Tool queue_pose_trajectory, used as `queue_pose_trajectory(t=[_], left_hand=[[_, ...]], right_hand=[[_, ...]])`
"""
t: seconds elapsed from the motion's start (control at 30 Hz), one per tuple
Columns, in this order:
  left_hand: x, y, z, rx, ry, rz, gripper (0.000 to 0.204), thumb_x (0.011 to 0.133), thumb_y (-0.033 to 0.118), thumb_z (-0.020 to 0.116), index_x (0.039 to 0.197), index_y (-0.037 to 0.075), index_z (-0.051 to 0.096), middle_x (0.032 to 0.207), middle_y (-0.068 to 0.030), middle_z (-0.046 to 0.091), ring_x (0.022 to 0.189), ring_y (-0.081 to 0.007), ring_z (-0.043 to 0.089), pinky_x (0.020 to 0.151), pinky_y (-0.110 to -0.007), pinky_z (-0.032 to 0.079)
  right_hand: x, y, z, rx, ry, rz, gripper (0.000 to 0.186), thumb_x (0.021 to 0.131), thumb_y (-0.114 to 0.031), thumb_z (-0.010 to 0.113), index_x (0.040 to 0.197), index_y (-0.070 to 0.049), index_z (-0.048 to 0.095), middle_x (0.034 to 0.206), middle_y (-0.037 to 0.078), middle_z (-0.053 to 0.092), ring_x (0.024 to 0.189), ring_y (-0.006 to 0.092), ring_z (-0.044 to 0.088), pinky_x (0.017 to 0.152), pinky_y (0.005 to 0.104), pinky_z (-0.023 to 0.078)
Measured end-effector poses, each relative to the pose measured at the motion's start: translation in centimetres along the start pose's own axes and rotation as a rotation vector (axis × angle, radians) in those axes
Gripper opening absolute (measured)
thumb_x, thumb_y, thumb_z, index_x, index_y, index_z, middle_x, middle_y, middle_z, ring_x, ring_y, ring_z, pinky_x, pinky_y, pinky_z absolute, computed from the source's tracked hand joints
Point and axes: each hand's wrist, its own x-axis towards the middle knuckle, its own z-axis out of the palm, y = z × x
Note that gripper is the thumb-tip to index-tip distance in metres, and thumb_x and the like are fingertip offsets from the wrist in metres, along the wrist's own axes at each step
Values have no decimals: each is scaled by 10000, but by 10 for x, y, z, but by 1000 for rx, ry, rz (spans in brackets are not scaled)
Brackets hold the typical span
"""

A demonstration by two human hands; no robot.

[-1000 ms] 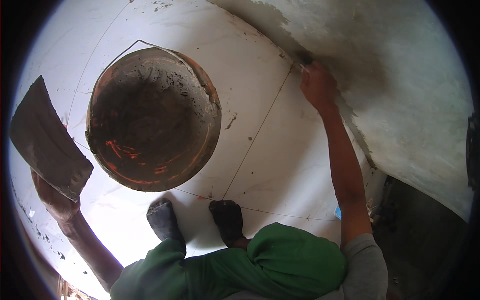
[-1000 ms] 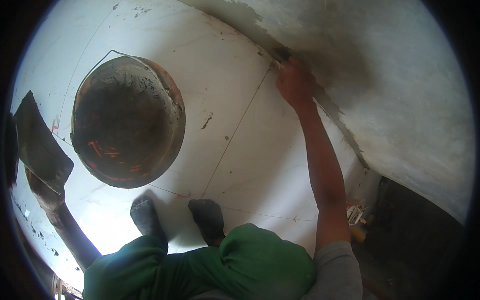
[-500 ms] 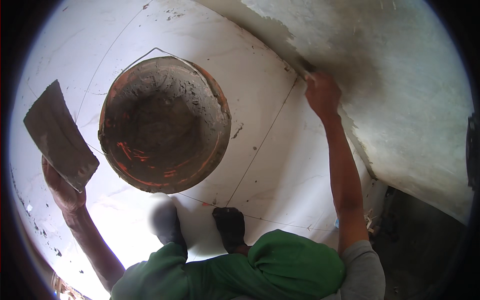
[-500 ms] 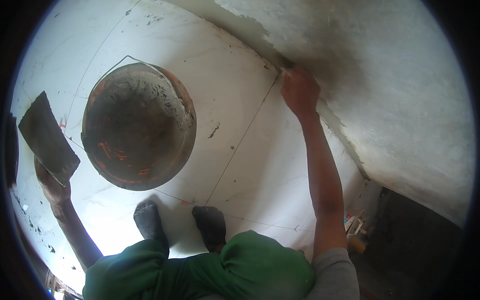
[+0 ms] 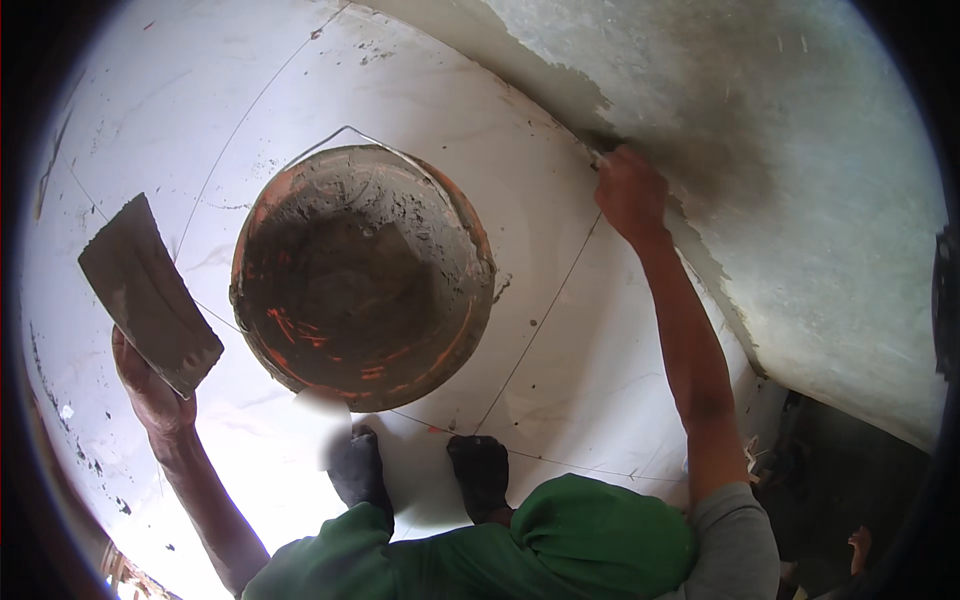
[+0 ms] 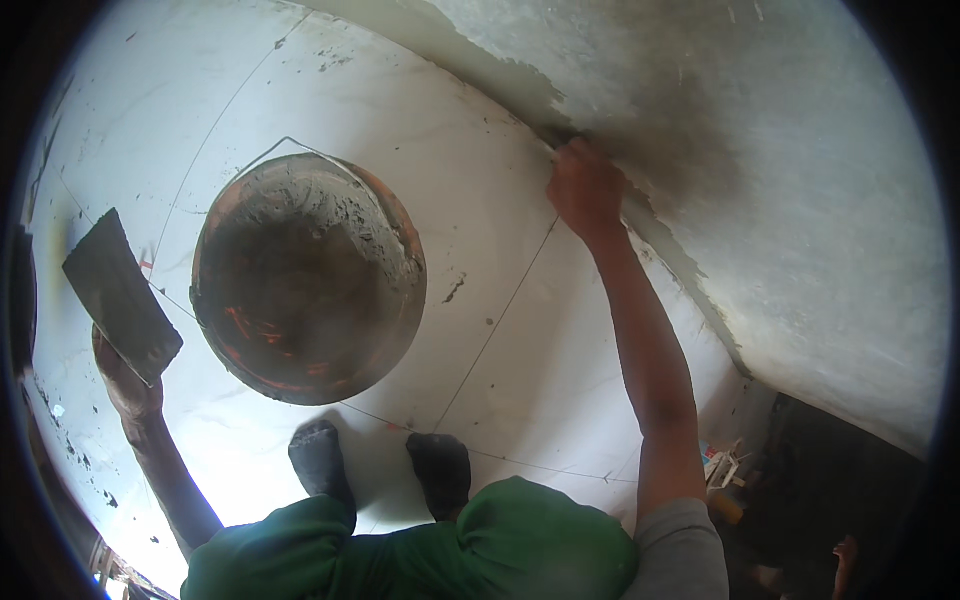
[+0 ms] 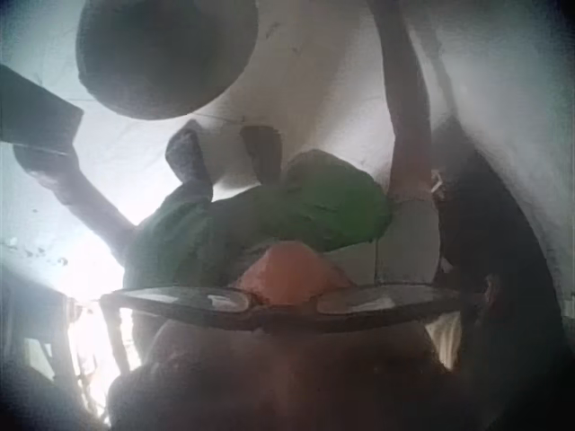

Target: The person applies mortar from a bucket to the lower edge of a wall using a metal trowel and a larger metal plate.

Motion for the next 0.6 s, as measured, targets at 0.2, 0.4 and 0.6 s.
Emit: queue_pose_trajectory(t=[0.2,0.4,0.6], left_hand=[[7,8,26,-63,31,7,388,1079,251,477,1374,5,531,1178,-122,679,1016,-195,701,897,-354,604],[3,-1,-11,4,143,-50,443,1073,300,466,1400,9,536,1162,-89,671,993,-148,687,844,-319,591],[10,3,30,-50,-4,-4,423,1041,346,578,1293,8,551,1170,-124,687,985,-180,715,846,-332,617]], right_hand=[[22,6,20,-59,82,-100,38,843,-92,656,810,-86,672,917,87,641,938,313,674,741,484,579],[26,-28,8,106,49,5,40,846,-89,645,823,-76,675,928,109,660,933,335,672,785,491,576],[50,-6,24,-37,103,-110,128,919,-133,637,811,-81,680,941,117,679,939,335,679,746,497,562]])
